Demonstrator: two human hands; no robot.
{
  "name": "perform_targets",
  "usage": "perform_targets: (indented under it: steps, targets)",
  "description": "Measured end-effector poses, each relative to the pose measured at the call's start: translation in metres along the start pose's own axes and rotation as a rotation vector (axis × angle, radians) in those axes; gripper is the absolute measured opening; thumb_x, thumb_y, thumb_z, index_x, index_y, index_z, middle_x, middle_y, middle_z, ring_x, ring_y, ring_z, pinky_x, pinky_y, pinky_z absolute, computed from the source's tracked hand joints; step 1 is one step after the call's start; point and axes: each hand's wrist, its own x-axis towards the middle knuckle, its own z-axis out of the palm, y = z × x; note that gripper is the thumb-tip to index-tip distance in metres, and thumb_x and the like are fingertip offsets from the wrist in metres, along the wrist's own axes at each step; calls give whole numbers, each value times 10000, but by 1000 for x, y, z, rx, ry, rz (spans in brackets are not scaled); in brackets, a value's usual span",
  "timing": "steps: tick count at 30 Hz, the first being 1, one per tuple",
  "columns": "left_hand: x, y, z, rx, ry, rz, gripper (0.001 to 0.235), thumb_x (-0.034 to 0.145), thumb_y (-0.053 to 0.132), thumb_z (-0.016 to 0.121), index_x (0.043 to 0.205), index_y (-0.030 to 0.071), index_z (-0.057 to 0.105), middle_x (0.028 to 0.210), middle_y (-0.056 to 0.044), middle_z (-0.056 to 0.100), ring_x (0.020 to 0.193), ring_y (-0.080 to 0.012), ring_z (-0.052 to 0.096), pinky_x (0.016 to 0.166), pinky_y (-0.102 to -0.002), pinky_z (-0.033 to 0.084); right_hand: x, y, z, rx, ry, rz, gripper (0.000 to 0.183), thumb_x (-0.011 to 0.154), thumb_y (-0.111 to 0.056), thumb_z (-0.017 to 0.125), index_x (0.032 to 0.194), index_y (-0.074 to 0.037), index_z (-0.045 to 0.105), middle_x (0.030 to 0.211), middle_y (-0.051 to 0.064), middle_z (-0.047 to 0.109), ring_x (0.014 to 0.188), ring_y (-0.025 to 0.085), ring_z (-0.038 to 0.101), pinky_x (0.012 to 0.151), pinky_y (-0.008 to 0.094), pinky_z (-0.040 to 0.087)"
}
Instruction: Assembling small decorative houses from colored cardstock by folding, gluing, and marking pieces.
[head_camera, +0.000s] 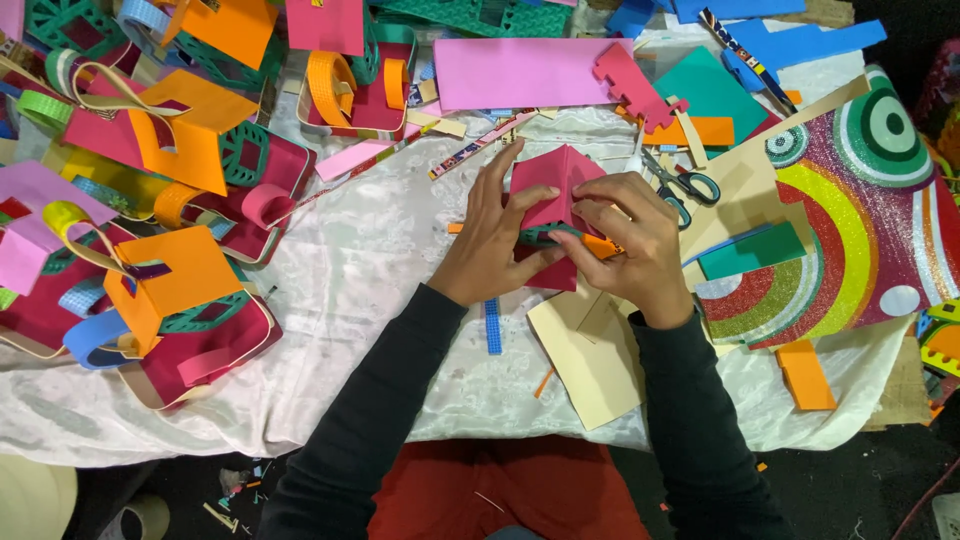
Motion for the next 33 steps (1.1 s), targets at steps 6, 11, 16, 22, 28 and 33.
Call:
perform_targets:
  steps: [6,11,16,22,28,33]
  targets:
    - [6,8,-9,-397,25,-114,660,898,149,727,1446,212,365,1563,-180,314,1456,-454,381,1177,-600,373,0,10,-16,122,181,210,321,1083,-221,610,1128,83,704,1049,258,715,978,426,687,809,491,545]
    - [3,-2,-4,-427,114,-121,781,873,257,815,1475,170,325,1519,-158,371,1324,-407,488,1089,-542,436,-39,60,-16,-125,308,536,105,1056,28,672,1137,77,715,932,251,696,768,369,684,615,411,532]
    - [6,-5,-9,-454,209,-177,838,886,450,838,1492,177,329,1496,-156,416,1243,-413,530,996,-553,449,-29,49,1,-408,63,626,443,859,-163,924,1135,93,691,842,276,673,734,495,693,595,564,565]
    - [10,-6,-22,-378,297,-158,786,920,344,829,1495,144,332,1470,-142,399,1409,-405,379,1139,-592,345,-33,57,-1,-422,-106,872,485,805,42,841,1212,146,600,945,372,702,832,543,713,696,587,583]
    - [8,5,-35,-19,176,-64,896,773,204,860,1516,246,362,1610,-193,173,1454,-505,274,1167,-695,245,-41,63,-19,56,325,735,109,1031,25,664,1138,21,680,889,178,680,754,227,679,712,373,544]
    - [20,19,-32,193,167,-6,600,922,406,753,1463,296,517,1605,-156,331,1538,-459,194,1184,-660,155,-30,57,-30,440,536,783,141,1048,16,618,1176,43,671,963,160,603,695,191,647,649,299,591]
